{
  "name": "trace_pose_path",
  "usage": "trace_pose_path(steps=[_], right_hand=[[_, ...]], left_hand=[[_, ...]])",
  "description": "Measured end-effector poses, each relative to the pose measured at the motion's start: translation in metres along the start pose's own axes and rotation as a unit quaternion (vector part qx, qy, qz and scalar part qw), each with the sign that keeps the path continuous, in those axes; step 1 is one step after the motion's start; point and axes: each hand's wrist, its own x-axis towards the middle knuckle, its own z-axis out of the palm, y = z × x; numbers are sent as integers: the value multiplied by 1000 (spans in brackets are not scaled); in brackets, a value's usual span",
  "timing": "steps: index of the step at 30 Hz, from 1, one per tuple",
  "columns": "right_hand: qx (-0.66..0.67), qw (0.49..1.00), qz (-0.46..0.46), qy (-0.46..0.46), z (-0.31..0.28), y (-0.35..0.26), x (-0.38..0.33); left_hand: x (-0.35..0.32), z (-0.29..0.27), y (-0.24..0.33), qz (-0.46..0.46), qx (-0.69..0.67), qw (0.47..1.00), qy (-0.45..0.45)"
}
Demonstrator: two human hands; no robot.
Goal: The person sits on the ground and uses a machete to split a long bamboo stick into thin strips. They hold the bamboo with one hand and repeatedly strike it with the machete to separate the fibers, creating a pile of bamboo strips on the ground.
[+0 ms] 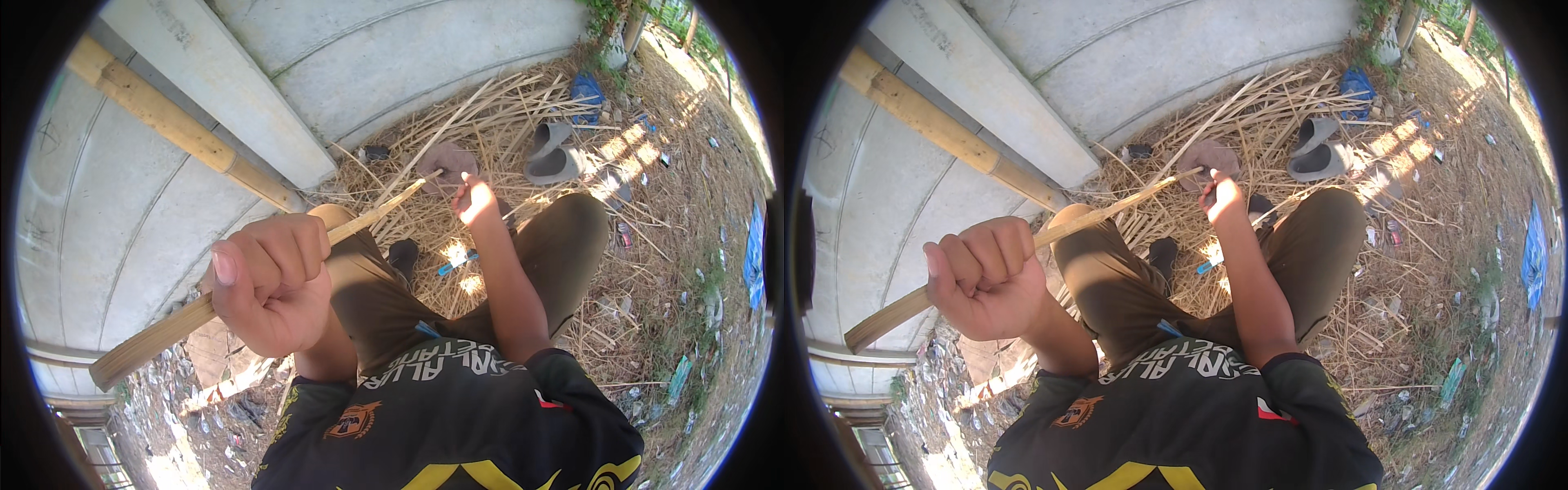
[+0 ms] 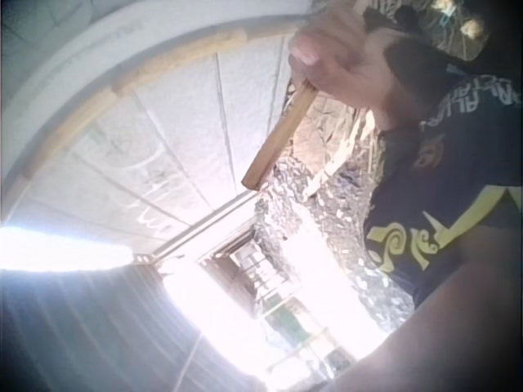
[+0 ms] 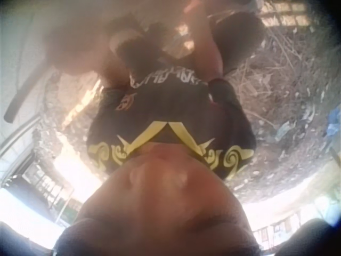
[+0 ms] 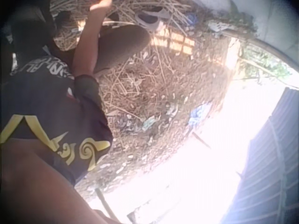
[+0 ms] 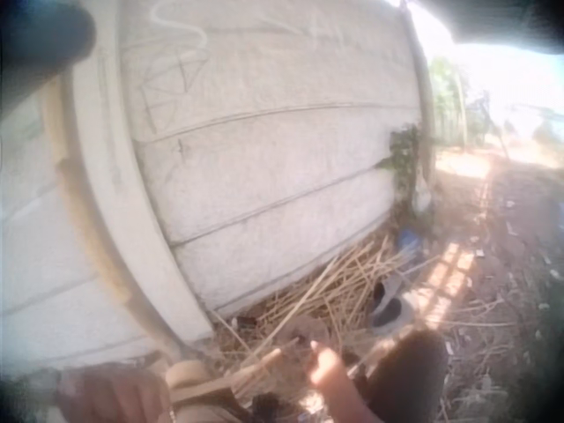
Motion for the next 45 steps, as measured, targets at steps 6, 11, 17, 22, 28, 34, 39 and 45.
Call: trace_pose_path(steps=[6, 11, 17, 22, 28, 34, 39, 45], right_hand=[[-180, 934, -308, 20, 7, 38, -9], [-364, 873, -312, -90, 8, 68, -38], [-526, 764, -374, -13, 9, 44, -23], [-320, 760, -564, -28, 88, -67, -150], [53, 728, -660, -178, 101, -102, -185], [-311, 950, -20, -29, 13, 26, -51], [-444, 876, -158, -98, 55, -57, -102], [-300, 771, -530, -186, 116, -146, -223]], left_hand=[[45, -28, -3, -73, -62, 990, -104], [102, -34, -26, -84, 17, 994, 72], [166, -20, -62, -106, 31, 989, 95], [197, -31, -78, -71, 117, 982, 131], [205, -43, -94, -28, 120, 980, 155], [206, -12, -94, -90, 34, 990, 99], [203, -10, -92, -112, 58, 986, 112], [203, -23, -92, -63, 74, 990, 102]])
